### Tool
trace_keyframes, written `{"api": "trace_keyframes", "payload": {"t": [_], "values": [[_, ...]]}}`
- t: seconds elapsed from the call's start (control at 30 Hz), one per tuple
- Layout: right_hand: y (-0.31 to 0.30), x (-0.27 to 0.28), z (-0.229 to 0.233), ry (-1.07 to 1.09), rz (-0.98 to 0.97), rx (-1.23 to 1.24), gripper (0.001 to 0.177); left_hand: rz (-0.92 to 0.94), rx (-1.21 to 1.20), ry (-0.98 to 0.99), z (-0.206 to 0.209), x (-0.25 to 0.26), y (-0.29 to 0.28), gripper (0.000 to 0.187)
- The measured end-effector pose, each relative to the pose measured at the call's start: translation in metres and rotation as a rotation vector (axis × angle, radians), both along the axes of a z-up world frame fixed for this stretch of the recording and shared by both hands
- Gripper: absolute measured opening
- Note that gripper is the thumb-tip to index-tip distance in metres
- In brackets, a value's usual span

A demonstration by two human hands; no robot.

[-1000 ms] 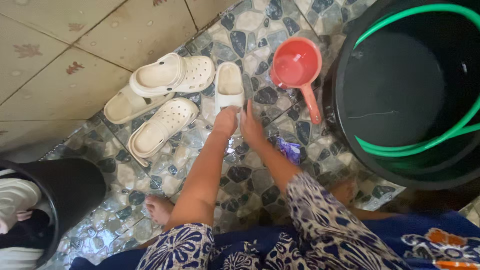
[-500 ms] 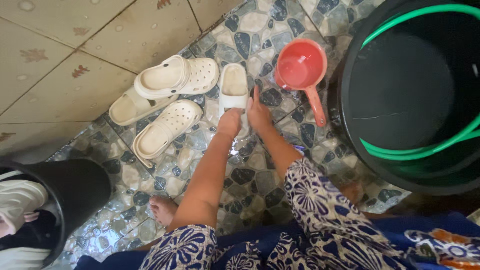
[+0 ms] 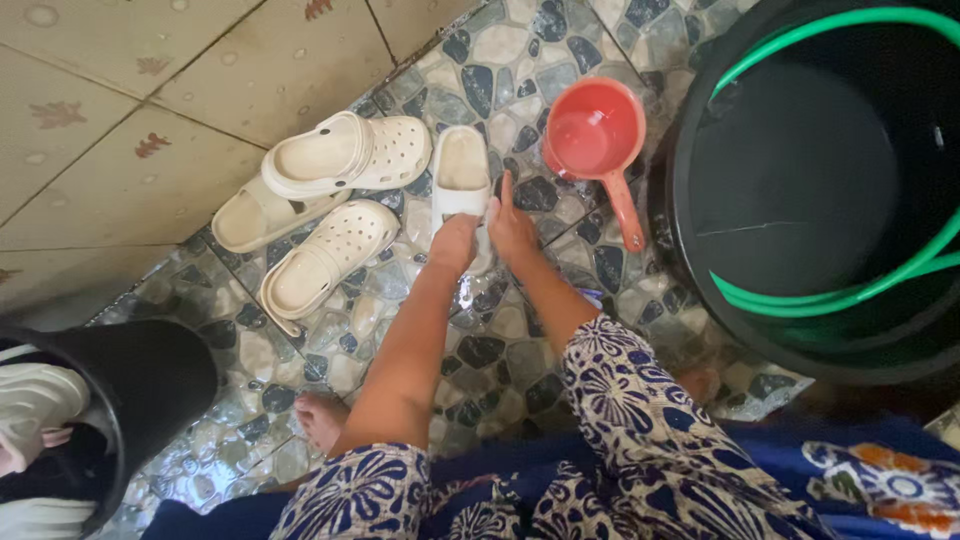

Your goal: The person washes footwear by hand using a small brush, dipping a scoop into a bucket of water to rinse the items.

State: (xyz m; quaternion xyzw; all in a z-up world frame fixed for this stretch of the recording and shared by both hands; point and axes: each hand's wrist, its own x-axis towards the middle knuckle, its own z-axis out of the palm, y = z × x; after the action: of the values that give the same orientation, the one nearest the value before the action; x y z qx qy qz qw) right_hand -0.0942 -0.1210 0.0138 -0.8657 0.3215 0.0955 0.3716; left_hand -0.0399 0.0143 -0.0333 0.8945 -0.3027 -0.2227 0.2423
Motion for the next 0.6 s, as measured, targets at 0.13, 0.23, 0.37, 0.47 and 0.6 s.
{"api": "trace_keyframes", "payload": {"t": [0.13,0.23,0.37,0.47,0.6], "values": [[0.032,-0.084,0.029,0.088,0.215,0.004,0.076,0.008,-0.205,-0.061,-0.001,-0.001,0.004,0.032],[0.021,-0.126,0.038,0.257,0.235,0.092,0.071,-0.11,-0.158,-0.202,0.023,-0.005,-0.003,0.033],[-0.012,-0.126,-0.005,0.086,-0.055,0.146,0.069,-0.249,0.323,-0.174,0.085,-0.01,-0.009,0.028],[-0.039,-0.112,-0.029,-0.218,-0.076,0.057,0.06,-0.266,0.389,-0.059,0.117,-0.005,0.007,0.036],[-0.027,-0.097,0.036,-0.45,0.015,0.006,0.055,-0.057,-0.077,0.103,0.117,-0.01,0.018,0.06]]}}
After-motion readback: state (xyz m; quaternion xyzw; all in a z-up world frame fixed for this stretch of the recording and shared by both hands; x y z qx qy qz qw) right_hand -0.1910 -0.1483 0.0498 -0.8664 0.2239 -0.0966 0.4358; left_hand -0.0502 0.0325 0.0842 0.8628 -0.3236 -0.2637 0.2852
